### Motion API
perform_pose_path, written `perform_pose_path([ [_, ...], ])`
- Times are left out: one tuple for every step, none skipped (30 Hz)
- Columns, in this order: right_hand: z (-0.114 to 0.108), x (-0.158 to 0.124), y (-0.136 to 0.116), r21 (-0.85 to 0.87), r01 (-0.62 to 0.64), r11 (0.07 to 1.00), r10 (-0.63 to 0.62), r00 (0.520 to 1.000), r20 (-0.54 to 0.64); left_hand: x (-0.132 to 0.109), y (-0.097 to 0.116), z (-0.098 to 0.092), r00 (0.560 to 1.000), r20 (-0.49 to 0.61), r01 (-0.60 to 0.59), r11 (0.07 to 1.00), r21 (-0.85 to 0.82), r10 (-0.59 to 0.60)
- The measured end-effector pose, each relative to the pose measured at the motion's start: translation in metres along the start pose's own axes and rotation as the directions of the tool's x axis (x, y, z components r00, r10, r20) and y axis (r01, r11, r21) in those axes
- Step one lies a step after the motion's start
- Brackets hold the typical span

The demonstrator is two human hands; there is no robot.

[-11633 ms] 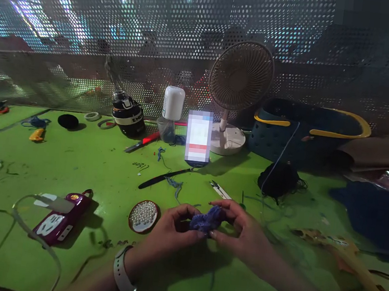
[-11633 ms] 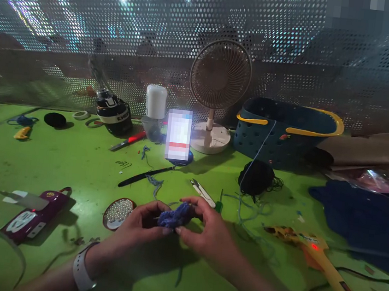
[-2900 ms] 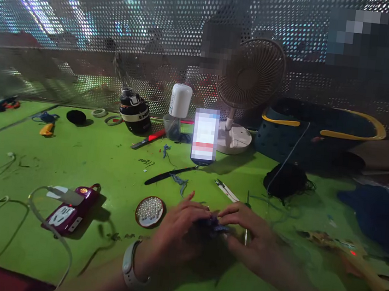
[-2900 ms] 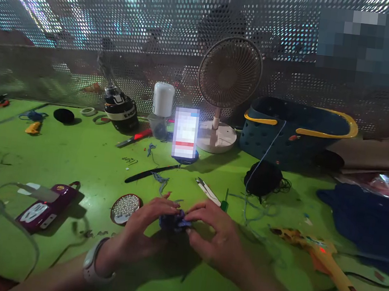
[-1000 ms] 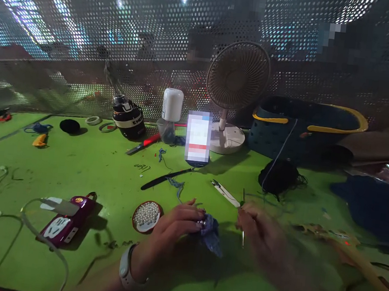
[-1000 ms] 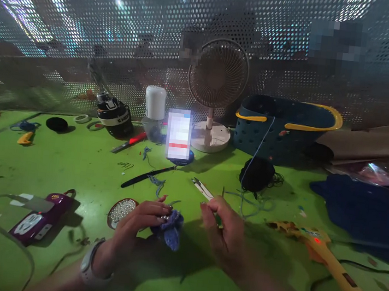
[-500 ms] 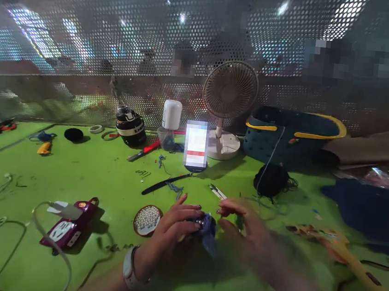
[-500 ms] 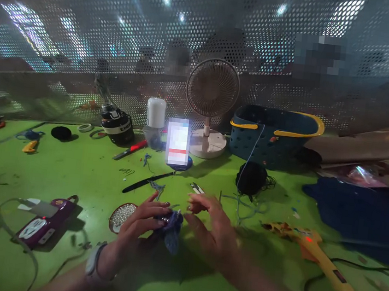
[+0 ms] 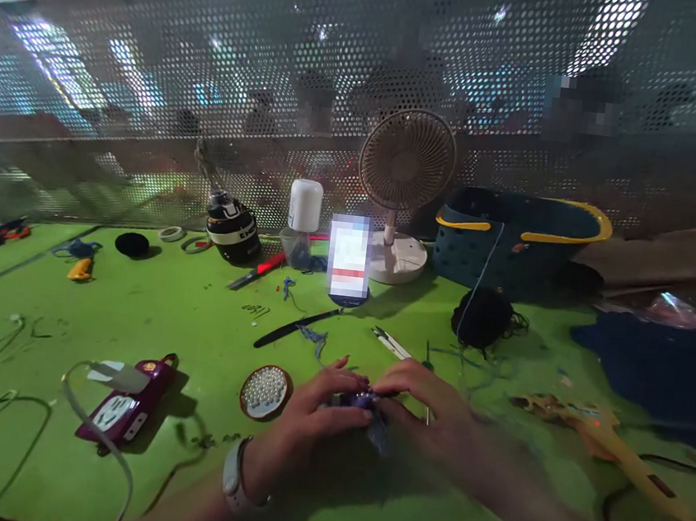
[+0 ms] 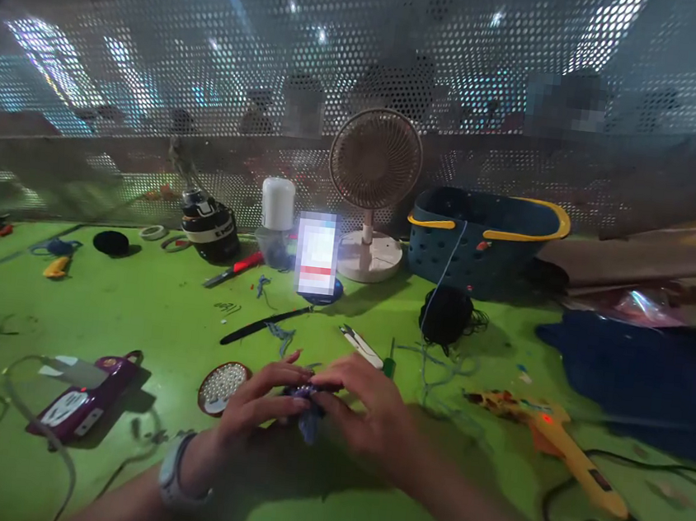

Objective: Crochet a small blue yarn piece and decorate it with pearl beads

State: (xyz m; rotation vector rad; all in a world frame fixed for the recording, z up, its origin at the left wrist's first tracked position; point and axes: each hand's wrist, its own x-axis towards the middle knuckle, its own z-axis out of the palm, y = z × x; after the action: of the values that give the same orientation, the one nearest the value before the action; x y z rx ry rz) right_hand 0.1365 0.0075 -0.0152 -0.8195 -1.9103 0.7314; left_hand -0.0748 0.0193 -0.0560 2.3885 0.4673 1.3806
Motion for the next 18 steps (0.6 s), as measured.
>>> perform_pose_path([
  [0.001,0.000,0.000,0.003,-0.018,1.000,0.018,1.000,0.001,-0.001,-0.001,0.000,1.000,0.010,-0.001,1.000,-0.001,0.001],
  [0.001,0.000,0.000,0.007,-0.038,0.999,0.038,0.999,0.003,-0.001,-0.001,0.000,1.000,0.017,0.002,1.000,-0.003,-0.002],
  [0.002,0.000,0.001,0.012,-0.056,0.998,0.056,0.998,0.003,-0.002,-0.002,0.001,1.000,0.020,0.008,1.000,-0.002,-0.008],
  [0.002,0.000,0.001,0.015,-0.072,0.997,0.072,0.997,0.005,-0.002,-0.002,0.001,1.000,0.021,0.014,1.000,-0.001,-0.014],
  [0.002,0.000,0.001,0.016,-0.090,0.996,0.089,0.996,0.006,-0.002,-0.002,0.001,1.000,0.025,0.017,1.000,-0.002,-0.017],
  [0.001,0.000,0.000,0.012,-0.104,0.995,0.104,0.995,0.001,-0.001,-0.002,0.001,0.999,0.031,0.021,1.000,-0.007,-0.020],
  [-0.001,0.000,0.000,0.001,-0.106,0.994,0.106,0.994,-0.005,-0.001,-0.001,0.001,0.999,0.034,0.026,1.000,-0.015,-0.026],
  [-0.003,0.000,-0.002,-0.017,-0.094,0.995,0.094,0.996,-0.011,0.000,-0.001,0.001,0.999,0.032,0.036,0.999,-0.027,-0.035],
  [-0.006,0.000,-0.004,-0.041,-0.064,0.997,0.064,0.998,-0.016,0.002,0.001,0.000,0.998,0.019,0.054,0.998,-0.040,-0.054],
  [-0.008,-0.001,-0.006,-0.070,-0.020,0.997,0.019,1.000,-0.013,0.003,0.002,0.000,0.997,0.003,0.078,0.995,-0.054,-0.078],
  [-0.011,-0.002,-0.008,-0.100,0.031,0.994,-0.032,0.999,-0.003,0.004,0.003,-0.001,0.995,-0.012,0.102,0.993,-0.066,-0.103],
  [-0.013,-0.003,-0.009,-0.129,0.082,0.988,-0.081,0.997,0.018,0.005,0.005,-0.001,0.992,-0.019,0.124,0.989,-0.076,-0.125],
  [-0.014,-0.004,-0.011,-0.164,0.125,0.979,-0.120,0.992,0.040,0.006,0.006,-0.002,0.990,-0.019,0.140,0.987,-0.084,-0.142],
  [-0.015,-0.005,-0.012,-0.211,0.160,0.964,-0.151,0.987,0.056,0.007,0.008,-0.002,0.988,-0.013,0.153,0.984,-0.089,-0.155],
  [-0.014,-0.006,-0.011,-0.268,0.189,0.945,-0.178,0.982,0.062,0.008,0.009,-0.002,0.986,-0.004,0.163,0.982,-0.091,-0.164],
  [-0.013,-0.006,-0.011,-0.327,0.212,0.921,-0.206,0.977,0.052,0.009,0.009,-0.002,0.984,0.004,0.176,0.980,-0.090,-0.176],
  [-0.012,-0.007,-0.009,-0.376,0.230,0.898,-0.240,0.971,0.021,0.009,0.010,-0.002,0.980,0.006,0.198,0.976,-0.087,-0.198],
  [-0.010,-0.008,-0.007,-0.408,0.241,0.880,-0.275,0.961,-0.026,0.009,0.010,-0.002,0.974,0.002,0.224,0.971,-0.083,-0.225],
])
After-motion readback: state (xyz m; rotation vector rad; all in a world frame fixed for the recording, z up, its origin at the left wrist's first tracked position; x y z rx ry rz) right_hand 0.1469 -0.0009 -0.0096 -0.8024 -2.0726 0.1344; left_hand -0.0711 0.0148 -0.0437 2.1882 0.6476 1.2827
